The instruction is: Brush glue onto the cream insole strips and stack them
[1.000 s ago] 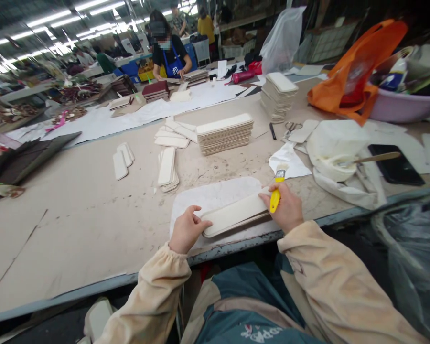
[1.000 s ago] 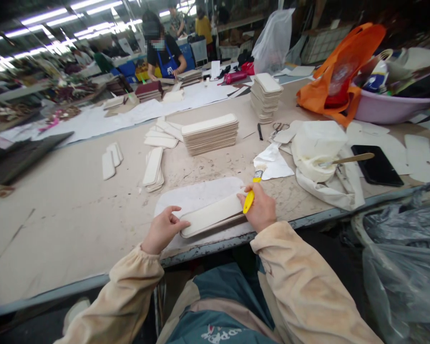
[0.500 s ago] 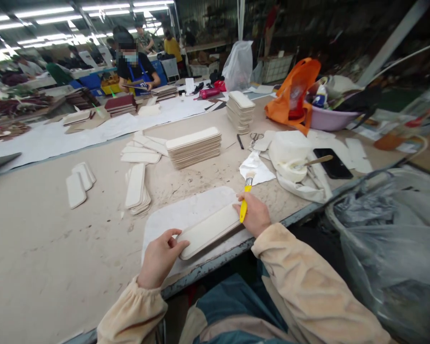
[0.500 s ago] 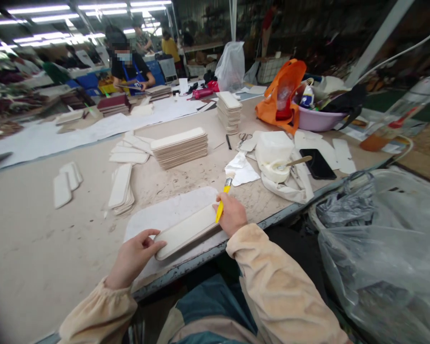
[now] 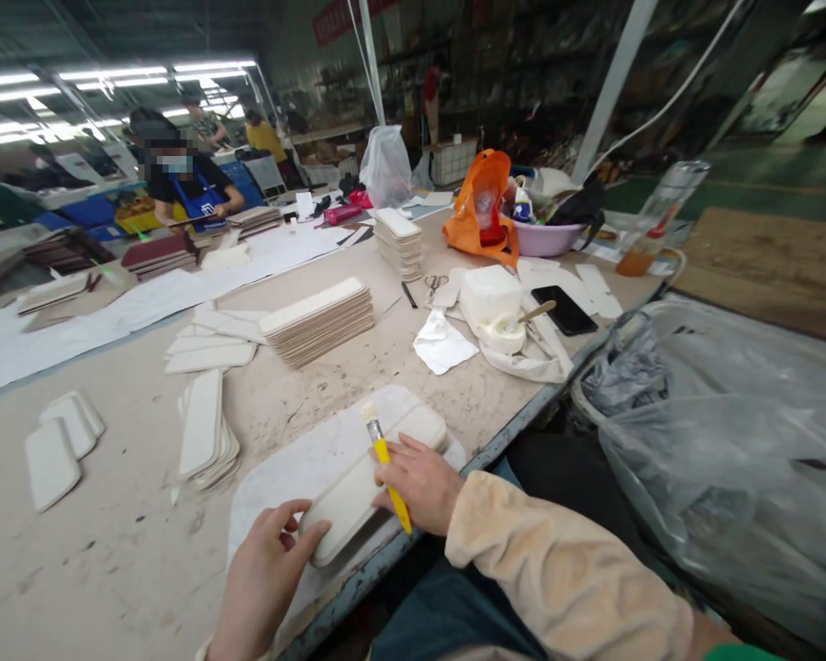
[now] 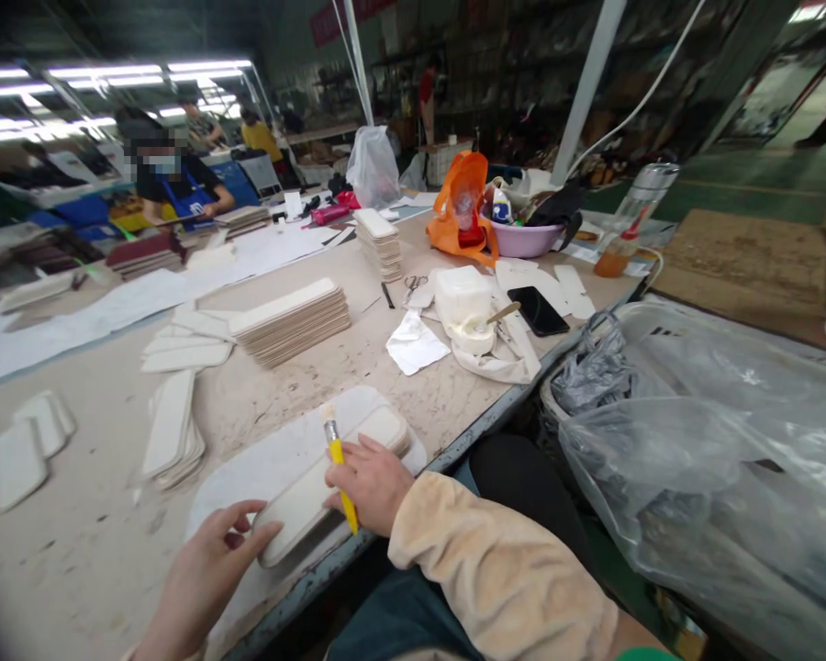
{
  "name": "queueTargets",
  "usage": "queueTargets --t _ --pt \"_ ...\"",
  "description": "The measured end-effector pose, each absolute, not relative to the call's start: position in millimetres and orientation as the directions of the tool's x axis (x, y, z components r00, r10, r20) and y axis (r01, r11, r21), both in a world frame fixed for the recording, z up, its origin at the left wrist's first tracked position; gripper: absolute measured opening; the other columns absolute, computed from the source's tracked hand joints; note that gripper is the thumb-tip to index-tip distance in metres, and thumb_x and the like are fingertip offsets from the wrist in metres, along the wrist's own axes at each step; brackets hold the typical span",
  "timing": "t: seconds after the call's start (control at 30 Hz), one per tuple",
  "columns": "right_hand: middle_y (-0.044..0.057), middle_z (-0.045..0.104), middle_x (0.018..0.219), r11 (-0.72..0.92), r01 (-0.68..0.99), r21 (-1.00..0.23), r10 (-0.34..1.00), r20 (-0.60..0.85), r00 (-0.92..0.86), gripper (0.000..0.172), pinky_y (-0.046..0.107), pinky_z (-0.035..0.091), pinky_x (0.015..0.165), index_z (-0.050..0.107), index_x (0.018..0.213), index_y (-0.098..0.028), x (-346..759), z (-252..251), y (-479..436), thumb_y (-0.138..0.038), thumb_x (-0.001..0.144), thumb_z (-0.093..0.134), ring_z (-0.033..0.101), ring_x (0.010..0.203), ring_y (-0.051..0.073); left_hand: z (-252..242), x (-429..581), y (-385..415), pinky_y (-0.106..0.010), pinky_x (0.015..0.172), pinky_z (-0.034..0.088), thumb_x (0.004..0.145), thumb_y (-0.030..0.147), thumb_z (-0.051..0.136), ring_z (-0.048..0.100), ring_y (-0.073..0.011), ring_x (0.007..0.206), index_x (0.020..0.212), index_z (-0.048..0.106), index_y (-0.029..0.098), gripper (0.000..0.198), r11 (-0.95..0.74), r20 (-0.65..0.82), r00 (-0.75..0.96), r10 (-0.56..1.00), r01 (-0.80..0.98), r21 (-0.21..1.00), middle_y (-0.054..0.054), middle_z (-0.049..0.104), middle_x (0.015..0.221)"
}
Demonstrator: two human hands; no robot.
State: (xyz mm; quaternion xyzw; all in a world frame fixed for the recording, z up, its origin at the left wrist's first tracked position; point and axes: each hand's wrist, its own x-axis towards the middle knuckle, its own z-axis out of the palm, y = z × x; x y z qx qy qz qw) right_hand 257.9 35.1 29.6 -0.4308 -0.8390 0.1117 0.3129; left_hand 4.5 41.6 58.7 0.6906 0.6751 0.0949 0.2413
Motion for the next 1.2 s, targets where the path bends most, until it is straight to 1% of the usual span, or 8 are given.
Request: queueTargets --t 0.27,0.43,0.6,0.77,0.87,0.97,1.1,1.2 --pt "0.01 0.066 0.106 0.276 0.811 -0.516 0.921 0.383 -0.07 0.017 0.053 0.034 0.105 0.055 0.099 -0.021 296.2 27.7 38.4 -0.031 0.087 0.061 0.058 0.108 0.027 59.7 7.5 39.4 -0.035 0.066 0.048 0.074 0.061 0.053 0.058 -0.0193 0.066 0.096 0.064 0.022 0.046 0.021 -0.161 0.064 0.985 0.877 0.48 -0.002 0.058 0.084" --pt "0.01 0.064 0.098 0.076 0.768 -0.636 0.919 0.344 0.194 0.021 0.044 0.049 0.084 0.053 0.097 -0.022 306.1 18.0 45.5 -0.033 0.083 0.064 0.061 0.096 0.028 60.1 9.0 37.9 -0.036 0.067 0.048 0.074 0.058 0.055 0.058 -0.0197 0.069 0.094 0.064 0.022 0.041 0.003 -0.119 0.062 0.991 0.878 0.479 -0.002 0.057 0.086" --pt "0.009 0.065 0.098 0.126 0.744 -0.657 0.895 0.398 0.2 0.015 0.042 0.049 0.083 0.05 0.093 -0.023 303.2 17.2 49.0 -0.028 0.082 0.06 0.06 0.097 0.027 62.1 12.4 33.9 -0.036 0.07 0.047 0.073 0.053 0.058 0.058 -0.0209 0.072 0.087 0.061 0.022 0.034 -0.034 -0.042 0.065 0.997 0.859 0.511 -0.003 0.06 0.086" --pt "0.008 0.066 0.102 0.167 0.625 -0.763 0.865 0.418 0.279 0.018 0.042 0.049 0.085 0.048 0.092 -0.024 301.4 21.1 49.2 -0.031 0.082 0.06 0.062 0.097 0.025 66.1 16.2 27.7 -0.032 0.064 0.043 0.07 0.05 0.064 0.057 -0.0197 0.064 0.08 0.058 0.022 0.03 0.092 -0.099 -0.04 0.994 0.794 0.601 0.002 0.058 0.066" --pt "0.004 0.066 0.091 0.128 0.477 -0.869 0.855 0.341 0.392 0.026 0.036 0.053 0.073 0.047 0.091 -0.024 302.5 27.9 52.2 -0.037 0.079 0.065 0.065 0.079 0.021 72.1 16.8 24.3 -0.028 0.059 0.043 0.063 0.052 0.071 0.054 -0.0164 0.061 0.078 0.056 0.021 0.037 0.185 -0.155 -0.101 0.983 0.602 0.777 0.004 0.056 0.062" --pt "0.001 0.063 0.082 0.176 0.34 -0.924 0.848 0.318 0.425 0.031 0.03 0.052 0.066 0.045 0.089 -0.024 305.6 43.5 63.2 -0.041 0.077 0.067 0.061 0.069 0.017 80.6 22.6 18.2 -0.025 0.059 0.045 0.058 0.048 0.078 0.056 -0.0154 0.066 0.083 0.058 0.019 0.043 0.273 -0.252 -0.112 0.961 0.254 0.928 0.002 0.06 0.07" --pt "0.0 0.061 0.085 0.307 0.232 -0.923 0.844 0.377 0.382 0.033 0.029 0.05 0.068 0.042 0.088 -0.024 308.5 75.4 90.4 -0.041 0.077 0.068 0.059 0.072 0.016 82.6 45.3 3.4 -0.025 0.057 0.048 0.055 0.043 0.082 0.059 -0.0143 0.064 0.085 0.063 0.018 0.044 0.43 -0.443 -0.059 0.895 -0.15 0.89 -0.001 0.066 0.075" --pt "0.0 0.06 0.083 0.37 0.208 -0.905 0.848 0.421 0.323 0.032 0.03 0.049 0.069 0.042 0.087 -0.024 306.8 95.7 113.6 -0.041 0.076 0.068 0.058 0.072 0.016 72.6 66.9 -6.3 -0.027 0.053 0.049 0.049 0.043 0.085 0.06 -0.0157 0.057 0.077 0.063 0.018 0.043 0.469 -0.493 -0.026 0.87 -0.267 0.842 -0.001 0.065 0.065"
